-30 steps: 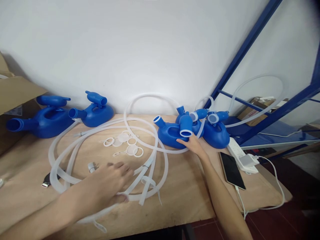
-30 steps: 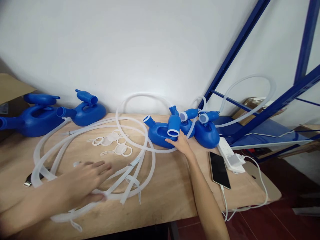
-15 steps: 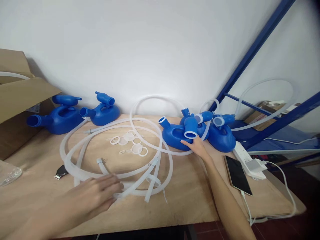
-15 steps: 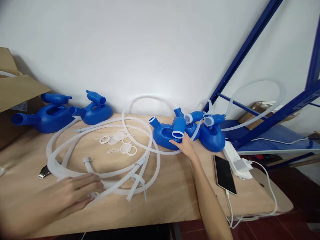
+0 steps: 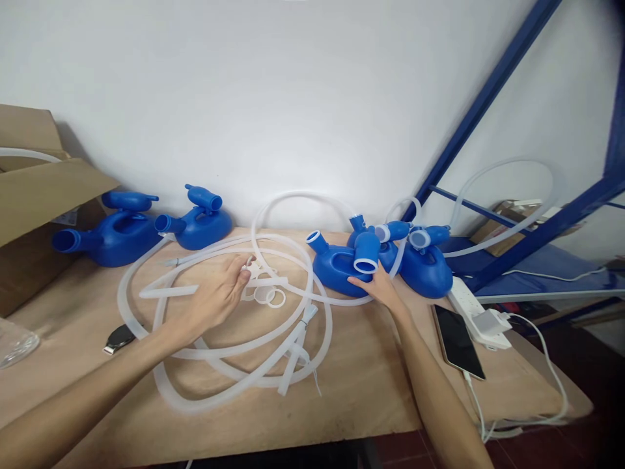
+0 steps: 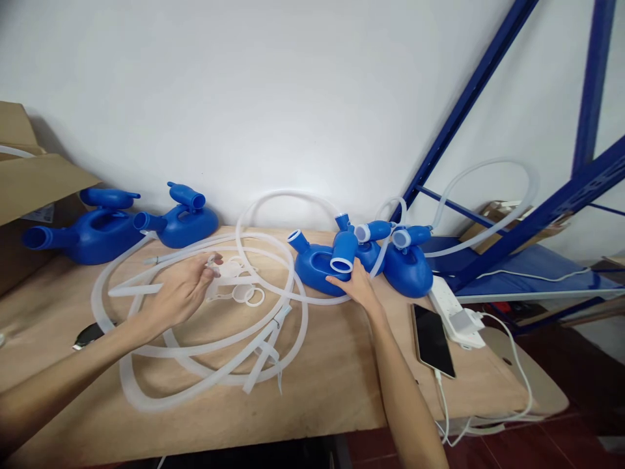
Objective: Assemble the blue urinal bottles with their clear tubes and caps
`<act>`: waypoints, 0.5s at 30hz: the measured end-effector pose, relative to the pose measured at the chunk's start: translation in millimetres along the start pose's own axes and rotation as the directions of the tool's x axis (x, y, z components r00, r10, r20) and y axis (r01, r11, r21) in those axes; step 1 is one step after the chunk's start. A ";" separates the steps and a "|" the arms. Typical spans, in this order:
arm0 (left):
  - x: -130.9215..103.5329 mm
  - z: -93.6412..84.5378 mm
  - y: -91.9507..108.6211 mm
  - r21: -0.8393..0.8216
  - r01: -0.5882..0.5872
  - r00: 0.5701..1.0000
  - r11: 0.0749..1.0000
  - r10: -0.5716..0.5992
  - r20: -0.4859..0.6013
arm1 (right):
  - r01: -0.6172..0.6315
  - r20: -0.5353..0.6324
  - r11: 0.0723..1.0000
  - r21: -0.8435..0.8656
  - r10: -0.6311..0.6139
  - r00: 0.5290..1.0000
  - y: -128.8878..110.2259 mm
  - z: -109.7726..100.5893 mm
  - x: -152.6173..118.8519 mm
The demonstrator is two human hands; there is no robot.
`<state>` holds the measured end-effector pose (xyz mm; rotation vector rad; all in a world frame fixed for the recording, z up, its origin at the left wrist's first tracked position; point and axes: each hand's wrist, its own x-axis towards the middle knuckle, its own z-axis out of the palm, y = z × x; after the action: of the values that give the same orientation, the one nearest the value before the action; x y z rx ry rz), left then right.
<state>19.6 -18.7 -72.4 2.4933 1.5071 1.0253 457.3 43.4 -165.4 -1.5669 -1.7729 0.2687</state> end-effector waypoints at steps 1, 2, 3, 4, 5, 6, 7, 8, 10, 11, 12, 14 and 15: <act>12.2 5.5 0.3 0.041 -0.016 0.999 0.999 0.014 0.048 | -0.008 0.013 0.999 0.032 0.008 1.000 -2.7 -1.7 -0.7; 25.8 10.3 1.4 0.083 -0.045 0.995 0.996 0.038 0.087 | -0.016 0.029 0.998 0.066 0.014 0.999 -5.0 -3.4 -1.4; 40.7 14.7 3.4 0.122 -0.073 0.992 0.990 0.060 0.110 | -0.026 0.048 0.995 0.100 0.021 0.999 -6.9 -5.0 -1.8; 56.7 19.3 6.1 0.157 -0.088 0.991 0.984 0.070 0.117 | -0.037 0.071 0.991 0.131 0.028 0.997 -8.3 -6.5 -2.2; 73.4 24.4 9.7 0.188 -0.085 0.991 0.978 0.064 0.114 | -0.050 0.094 0.986 0.160 0.035 0.995 -9.2 -7.8 -2.4; 90.2 30.5 13.8 0.214 -0.070 0.992 0.974 0.046 0.116 | -0.064 0.114 0.980 0.187 0.043 0.993 -9.8 -9.0 -2.6; 106.5 37.8 18.5 0.234 -0.055 0.991 0.971 0.026 0.128 | -0.078 0.131 0.974 0.212 0.051 0.990 -10.3 -9.9 -2.8; 121.8 46.0 23.5 0.256 -0.042 0.990 0.966 0.006 0.140 | -0.089 0.145 0.969 0.231 0.056 0.988 -10.7 -10.7 -2.9; 147.5 62.5 33.0 0.291 -0.040 0.986 0.956 -0.009 0.165 | -0.100 0.157 0.962 0.255 0.061 0.986 -11.7 -12.1 -3.2; 157.8 69.0 36.7 0.307 -0.048 0.985 0.951 -0.006 0.173 | -0.102 0.160 0.960 0.260 0.061 0.985 -12.3 -12.6 -3.4; 166.7 73.3 39.0 0.321 -0.060 0.984 0.945 0.002 0.178 | -0.102 0.164 0.959 0.263 0.060 0.985 -12.9 -13.1 -3.6; 181.4 73.4 38.5 0.341 -0.087 0.984 0.936 0.027 0.177 | -0.104 0.167 0.960 0.261 0.061 0.984 -13.9 -13.9 -4.0; 187.7 69.7 35.4 0.349 -0.103 0.983 0.932 0.043 0.177 | -0.106 0.167 0.960 0.258 0.063 0.984 -14.3 -14.2 -4.3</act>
<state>143.1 133.5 -18.0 2.8084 1.6879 0.5679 455.4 31.8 -148.6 -1.4611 -1.7068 0.6614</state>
